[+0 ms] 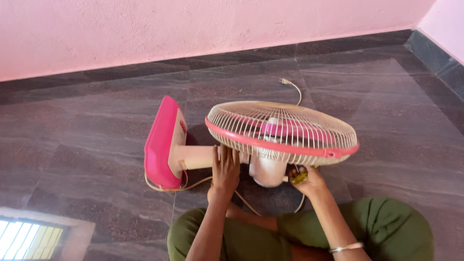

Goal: The person sits on the floor and uses a yellow screwdriver to loosen and remove screws from the front grille of a pink and white electric fan. They then switch to a socket wrench to remove a nut from the grille, continuing to unscrew fasteners from the fan assembly.

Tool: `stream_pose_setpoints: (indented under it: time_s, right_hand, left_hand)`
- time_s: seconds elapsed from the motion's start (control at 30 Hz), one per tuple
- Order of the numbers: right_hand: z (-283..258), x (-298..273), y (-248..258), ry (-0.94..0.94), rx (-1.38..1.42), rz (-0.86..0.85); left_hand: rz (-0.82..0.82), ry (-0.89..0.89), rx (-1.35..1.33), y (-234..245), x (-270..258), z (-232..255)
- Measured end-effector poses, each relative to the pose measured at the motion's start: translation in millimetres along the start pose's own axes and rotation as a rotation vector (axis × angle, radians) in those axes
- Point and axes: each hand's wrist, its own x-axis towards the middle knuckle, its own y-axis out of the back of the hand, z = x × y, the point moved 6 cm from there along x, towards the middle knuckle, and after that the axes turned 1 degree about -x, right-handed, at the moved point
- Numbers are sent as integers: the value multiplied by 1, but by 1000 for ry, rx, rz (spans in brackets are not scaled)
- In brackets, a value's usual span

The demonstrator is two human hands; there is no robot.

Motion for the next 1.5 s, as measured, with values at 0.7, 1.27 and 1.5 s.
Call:
stream_pose_setpoints:
  time_s: [0.7,1.27,1.5]
  right_hand:
    - [-30,12,-37,198,-319,-293]
    - [-79,-113,-87,339,-549,-125]
    - [-104,-155,-94,420,-550,-62]
  left_hand:
    - [11,25,-237,-44,33,-13]
    - [164,-89,-367,-5,72,26]
    - [198,-127,-481,-1,94,43]
